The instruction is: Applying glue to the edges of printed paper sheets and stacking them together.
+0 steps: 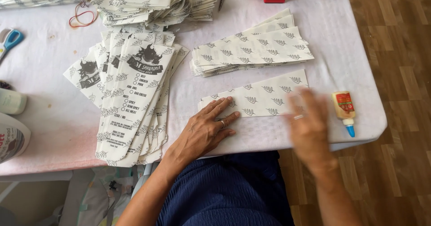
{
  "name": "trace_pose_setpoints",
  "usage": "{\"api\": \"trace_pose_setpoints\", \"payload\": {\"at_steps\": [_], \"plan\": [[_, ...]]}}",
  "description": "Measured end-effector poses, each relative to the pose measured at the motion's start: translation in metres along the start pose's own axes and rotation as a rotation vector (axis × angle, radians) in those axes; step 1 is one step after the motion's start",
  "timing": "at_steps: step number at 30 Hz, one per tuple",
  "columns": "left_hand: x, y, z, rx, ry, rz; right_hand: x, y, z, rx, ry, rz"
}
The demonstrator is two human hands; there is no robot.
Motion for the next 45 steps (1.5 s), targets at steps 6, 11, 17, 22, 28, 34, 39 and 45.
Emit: {"api": "trace_pose_setpoints", "payload": {"at_steps": [6, 11, 17, 22, 28, 34, 39, 45], "plan": [[0.006, -0.002, -0.007, 0.056, -0.052, 0.051, 0.05, -0.021, -0.001, 0.281, 0.055, 0.025], [0.016, 0.004, -0.027, 0.065, 0.013, 0.213, -0.004, 0.011, -0.035, 0.252, -0.129, -0.128], [-0.009, -0.011, -0.01, -0.121, 0.185, 0.387, -0.024, 0.023, -0.033, 0.097, -0.197, -0.204], [-0.053, -0.033, 0.02, 0.095, 0.079, 0.353, -0.025, 0.01, 0.037, 0.055, -0.129, -0.022], [-0.085, -0.025, -0.013, -0.138, -0.045, 0.293, -0.049, -0.038, 0.101, 0.039, 0.019, 0.058], [-0.025, 0.037, -0.038, -0.202, 0.333, -0.202, -0.081, -0.094, 0.105, 0.319, -0.021, 0.122], [0.055, 0.116, -0.079, -0.417, 1.006, -0.119, -0.032, -0.045, 0.07, 0.086, 0.121, -0.04], [0.104, 0.099, -0.096, -0.289, 1.156, 0.285, 0.027, -0.019, 0.014, 0.183, 0.107, 0.014]]}}
Point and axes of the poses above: each hand's wrist, its own z-axis towards the middle knuckle, its own y-axis out of the back of the hand, x = y × z, the point moved 4 cm from there along z, towards the middle knuckle, and after that the axes turned 11 degrees about z, right-handed, at the moved point
